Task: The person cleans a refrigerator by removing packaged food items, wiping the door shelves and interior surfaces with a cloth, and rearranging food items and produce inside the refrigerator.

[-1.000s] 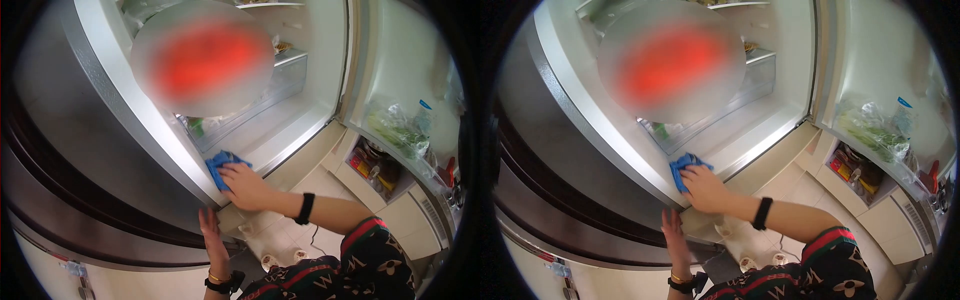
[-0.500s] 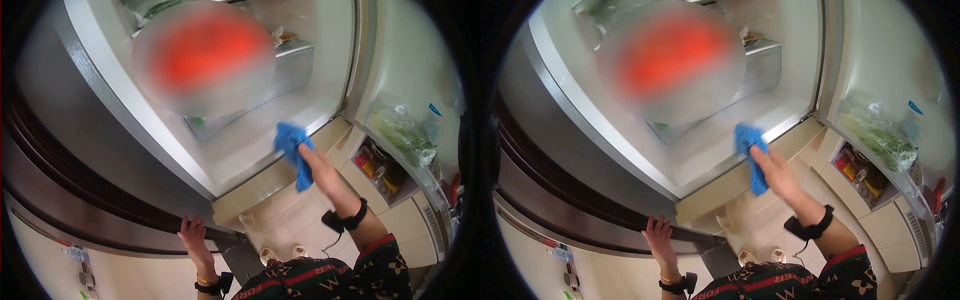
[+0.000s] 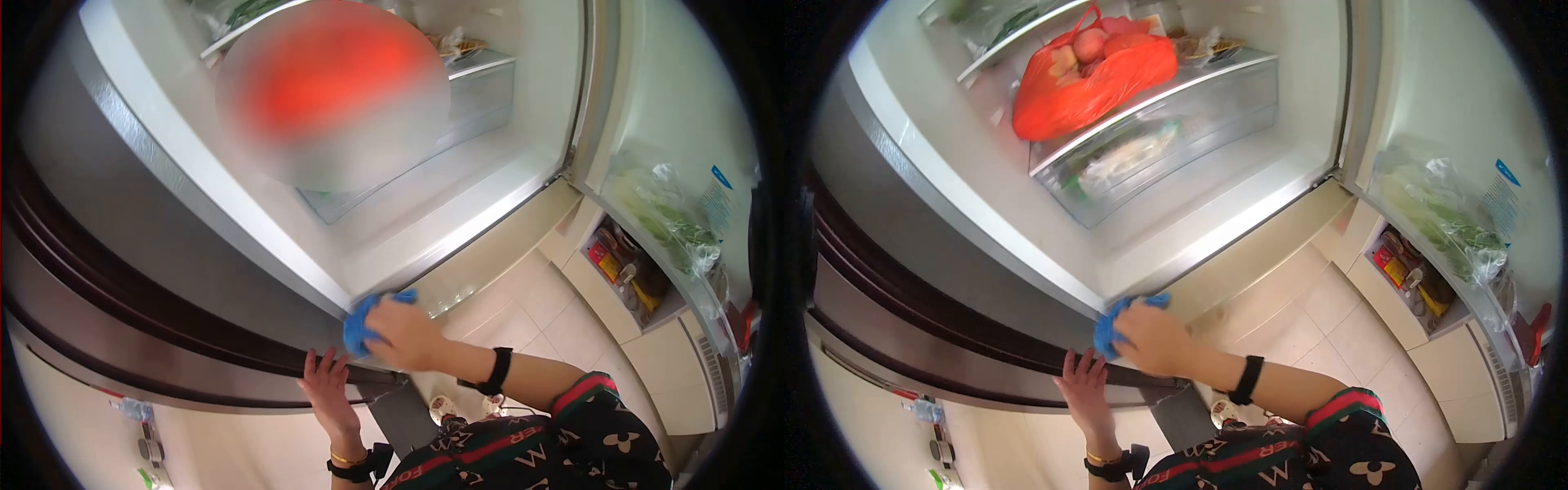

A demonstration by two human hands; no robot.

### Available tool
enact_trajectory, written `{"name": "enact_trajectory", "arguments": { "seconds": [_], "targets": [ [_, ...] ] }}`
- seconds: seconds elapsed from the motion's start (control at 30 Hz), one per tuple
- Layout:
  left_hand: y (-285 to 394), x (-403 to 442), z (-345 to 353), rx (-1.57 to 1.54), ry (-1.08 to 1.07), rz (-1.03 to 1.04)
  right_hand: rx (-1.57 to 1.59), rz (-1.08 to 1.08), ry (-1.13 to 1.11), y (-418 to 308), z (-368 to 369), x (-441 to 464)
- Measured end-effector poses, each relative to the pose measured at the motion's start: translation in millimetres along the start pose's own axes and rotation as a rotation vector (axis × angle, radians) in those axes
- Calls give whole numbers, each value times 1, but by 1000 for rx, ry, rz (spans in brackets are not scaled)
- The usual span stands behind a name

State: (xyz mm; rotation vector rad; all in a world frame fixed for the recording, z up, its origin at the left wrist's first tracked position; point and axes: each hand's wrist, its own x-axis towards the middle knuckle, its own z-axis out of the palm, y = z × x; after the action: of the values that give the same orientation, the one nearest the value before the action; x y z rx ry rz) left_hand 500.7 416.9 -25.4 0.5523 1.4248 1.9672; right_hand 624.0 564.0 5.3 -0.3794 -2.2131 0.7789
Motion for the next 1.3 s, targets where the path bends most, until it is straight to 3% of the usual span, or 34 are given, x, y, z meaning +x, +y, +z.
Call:
{"name": "enact_trajectory", "arguments": {
  "seconds": [0.07, 0.13, 0.2, 0.27, 0.33, 0.37, 0.47, 0.5, 0.6, 0.67, 0.87, 0.93, 1.0, 1.07, 1.1, 1.17, 1.2, 1.23, 1.3],
  "targets": [
    [4, -2, -2, 29, 40, 34, 166, 23, -125, -1, -9, -19],
    [6, -2, -8, 79, 71, 35, 427, 385, 106, -7, -32, -38],
    [5, -3, -13, 91, 92, 36, 556, 747, 148, 15, -81, -49],
    [4, -4, -19, 110, 66, 20, 861, 690, 522, 22, -126, -54],
    [1, -4, -22, 113, 22, -3, 623, 592, 717, 21, -155, -52],
    [-1, -4, -21, 116, 27, -10, 390, 528, 705, 40, -160, -54],
    [-2, -10, -20, 127, 36, -32, -931, 522, 365, 104, -138, -55],
    [-1, -11, -21, 118, 37, -35, -1086, 463, 331, 101, -125, -52],
    [4, -12, -17, 171, 57, -42, -997, 403, 270, 70, -90, -37],
    [3, -12, -14, 195, 51, -61, -784, 305, 135, 50, -54, -35],
    [-12, -5, -16, -55, 75, 14, -295, -321, -192, -21, 48, -8],
    [-5, -3, -14, -104, 100, 26, -179, -307, -292, -26, 66, 0],
    [-8, 2, -18, -97, 222, 43, -36, -237, -172, -20, 67, -2],
    [-45, 25, -53, -68, 95, 148, 324, 38, -175, -14, 38, -3],
    [-100, 59, -118, -106, 12, 78, 569, 362, -196, -29, -1, -2],
    [-53, 45, -73, 90, 87, 36, 962, 659, -103, -39, -48, 2],
    [-25, 30, -47, 187, 131, 4, 1115, 624, 12, -36, -57, 1],
    [-9, 20, -33, 241, 34, -7, 1266, 587, 127, -33, -65, 1],
    [-29, 41, -45, 275, 8, 84, 1569, 511, 358, -30, -72, 4]
  ]
}}
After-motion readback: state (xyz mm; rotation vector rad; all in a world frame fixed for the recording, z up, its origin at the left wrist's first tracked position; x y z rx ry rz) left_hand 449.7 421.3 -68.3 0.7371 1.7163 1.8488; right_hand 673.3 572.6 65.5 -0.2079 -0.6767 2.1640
